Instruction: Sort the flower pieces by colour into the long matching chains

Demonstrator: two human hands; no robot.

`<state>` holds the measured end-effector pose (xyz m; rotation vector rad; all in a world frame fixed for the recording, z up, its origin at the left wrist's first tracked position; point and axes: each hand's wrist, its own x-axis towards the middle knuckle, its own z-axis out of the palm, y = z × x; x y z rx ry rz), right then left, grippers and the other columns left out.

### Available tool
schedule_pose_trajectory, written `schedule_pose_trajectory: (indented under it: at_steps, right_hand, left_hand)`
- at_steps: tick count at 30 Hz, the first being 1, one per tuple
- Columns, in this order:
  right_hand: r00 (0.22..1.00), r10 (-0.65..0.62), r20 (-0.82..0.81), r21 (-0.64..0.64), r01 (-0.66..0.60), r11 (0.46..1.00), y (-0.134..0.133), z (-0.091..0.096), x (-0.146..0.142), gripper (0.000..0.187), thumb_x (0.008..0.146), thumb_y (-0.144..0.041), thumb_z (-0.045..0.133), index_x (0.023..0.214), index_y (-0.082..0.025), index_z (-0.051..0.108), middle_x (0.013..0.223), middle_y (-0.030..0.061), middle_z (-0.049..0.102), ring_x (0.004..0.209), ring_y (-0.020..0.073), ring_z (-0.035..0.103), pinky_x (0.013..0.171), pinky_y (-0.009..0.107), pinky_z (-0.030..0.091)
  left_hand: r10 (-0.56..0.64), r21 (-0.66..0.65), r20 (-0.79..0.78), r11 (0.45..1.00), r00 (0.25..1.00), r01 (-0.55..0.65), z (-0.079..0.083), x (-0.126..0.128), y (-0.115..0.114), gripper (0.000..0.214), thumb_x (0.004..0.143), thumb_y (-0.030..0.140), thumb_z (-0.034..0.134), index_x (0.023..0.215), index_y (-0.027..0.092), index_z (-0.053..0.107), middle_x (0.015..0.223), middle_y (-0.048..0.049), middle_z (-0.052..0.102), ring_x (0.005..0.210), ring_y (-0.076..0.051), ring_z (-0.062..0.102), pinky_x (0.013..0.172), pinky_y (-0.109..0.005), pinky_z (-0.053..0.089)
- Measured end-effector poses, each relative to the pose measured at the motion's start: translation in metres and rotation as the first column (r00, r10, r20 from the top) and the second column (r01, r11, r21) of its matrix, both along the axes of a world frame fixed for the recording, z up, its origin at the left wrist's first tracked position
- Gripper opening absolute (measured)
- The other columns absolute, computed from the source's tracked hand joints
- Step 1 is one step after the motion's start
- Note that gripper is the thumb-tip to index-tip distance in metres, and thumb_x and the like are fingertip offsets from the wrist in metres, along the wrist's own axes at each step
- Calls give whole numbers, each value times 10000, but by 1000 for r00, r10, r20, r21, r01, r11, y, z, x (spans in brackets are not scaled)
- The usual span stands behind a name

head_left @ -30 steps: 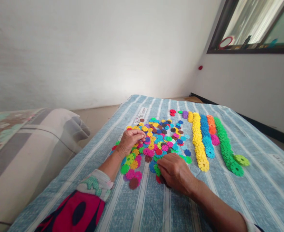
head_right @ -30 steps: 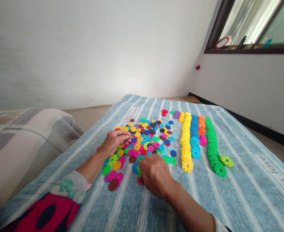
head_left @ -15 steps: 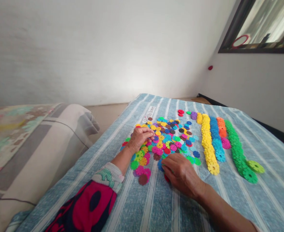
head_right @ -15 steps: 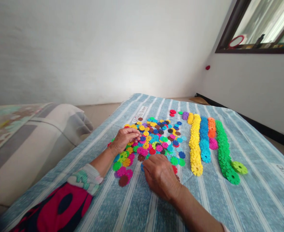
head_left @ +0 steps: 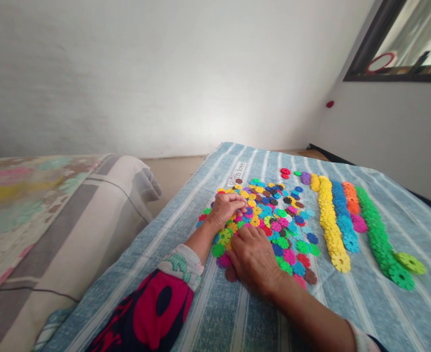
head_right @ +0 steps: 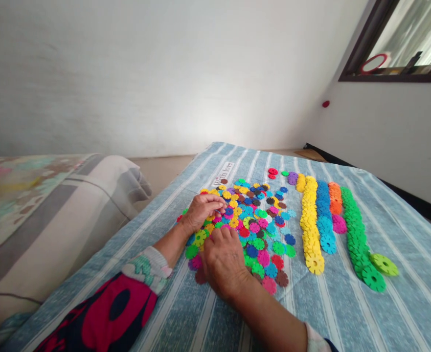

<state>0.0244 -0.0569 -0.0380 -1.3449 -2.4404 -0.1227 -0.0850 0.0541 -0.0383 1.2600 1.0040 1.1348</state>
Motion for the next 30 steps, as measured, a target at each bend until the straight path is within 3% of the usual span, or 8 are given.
schedule_pose_trajectory:
  at_steps: [10, 17, 22, 25, 30]
  right_hand:
    - [995, -101, -24, -82, 99, 992, 0, -1, -2, 135, 865, -281, 600, 792, -175, 642, 874, 87, 604, 847, 232, 494, 780, 363, 370]
    - [944, -83, -320, -89, 57, 994, 2, -10, 4, 75, 789, -164, 634, 719, -174, 610, 781, 36, 607, 781, 185, 526, 736, 300, 383]
    - [869, -223, -442, -298, 92, 950, 19, -2, 12, 141, 768, -130, 570, 637, -180, 576, 585, -33, 558, 568, 115, 499, 560, 222, 335]
    - [877, -275, -394, -338, 140, 931, 34, 9, 10, 128, 751, -114, 543, 650, -181, 587, 581, -35, 560, 554, 109, 501, 532, 211, 311]
    - [956, -266, -127, -301, 218, 928, 49, 19, -1, 121, 779, -159, 559, 688, -196, 630, 623, -13, 611, 583, 123, 538, 519, 229, 278]
  left_hand:
    - [-10, -18, 36, 1000, 999, 11, 0, -1, -1, 83, 618, 167, 634, 679, 134, 679, 641, -27, 675, 572, -131, 623, 486, -212, 481]
    - [-20, -38, 79, 999, 997, 23, 0, -3, 0, 91, 621, 163, 630, 685, 127, 684, 628, -26, 665, 558, -115, 611, 475, -197, 477]
    - [-28, -38, 57, 999, 998, 30, -4, -4, 1, 99, 636, 177, 627, 704, 130, 681, 635, -32, 670, 563, -120, 612, 498, -210, 483]
    - [-43, -26, 58, 999, 997, 45, -7, -5, 2, 109, 649, 186, 612, 717, 139, 683, 664, -30, 680, 576, -120, 609, 509, -211, 473]
    - [-40, 48, 12, 998, 999, 39, -10, -8, 5, 116, 663, 204, 603, 714, 154, 694, 694, -23, 695, 630, -139, 624, 566, -228, 480]
